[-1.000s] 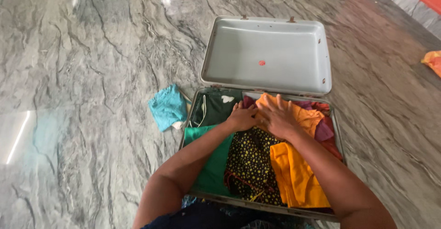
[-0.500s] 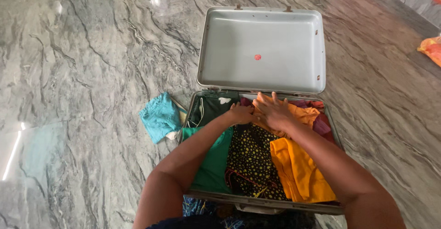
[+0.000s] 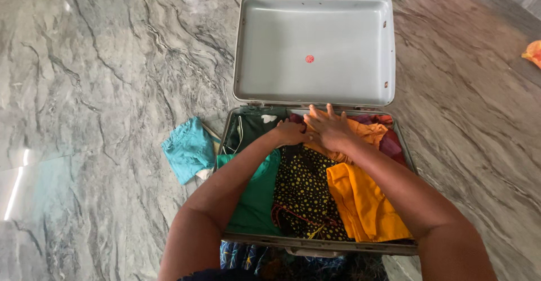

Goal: The person folds various pieces of clothing, including an orange shirt and a light blue cloth, and places them into an open suitcase. They arrange the items neatly inside the suitcase, pressing them down to fit.

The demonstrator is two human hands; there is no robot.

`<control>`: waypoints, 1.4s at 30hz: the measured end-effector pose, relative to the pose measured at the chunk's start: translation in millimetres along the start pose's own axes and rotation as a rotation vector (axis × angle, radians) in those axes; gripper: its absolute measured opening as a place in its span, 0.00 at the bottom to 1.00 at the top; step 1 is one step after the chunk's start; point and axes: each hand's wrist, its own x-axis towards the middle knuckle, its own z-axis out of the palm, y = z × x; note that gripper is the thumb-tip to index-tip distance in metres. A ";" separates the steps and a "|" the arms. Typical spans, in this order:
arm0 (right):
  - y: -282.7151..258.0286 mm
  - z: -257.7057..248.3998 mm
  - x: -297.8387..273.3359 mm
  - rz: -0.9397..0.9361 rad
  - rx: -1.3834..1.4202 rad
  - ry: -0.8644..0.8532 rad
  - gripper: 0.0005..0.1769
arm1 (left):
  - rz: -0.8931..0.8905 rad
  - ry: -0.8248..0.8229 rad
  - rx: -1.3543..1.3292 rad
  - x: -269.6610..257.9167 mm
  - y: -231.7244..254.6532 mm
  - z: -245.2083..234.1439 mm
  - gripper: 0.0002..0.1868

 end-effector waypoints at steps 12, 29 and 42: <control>-6.9 18.2 -7.9 0.083 -0.004 0.211 0.43 | 0.038 0.316 -0.012 -44.5 19.7 6.6 0.34; -10.0 55.2 -37.1 0.094 -0.071 0.453 0.45 | 0.144 0.566 -0.038 -49.1 13.8 40.4 0.27; -12.9 50.1 -31.4 0.087 -0.039 0.465 0.41 | -0.097 1.150 -0.563 -90.8 -72.9 -55.2 0.14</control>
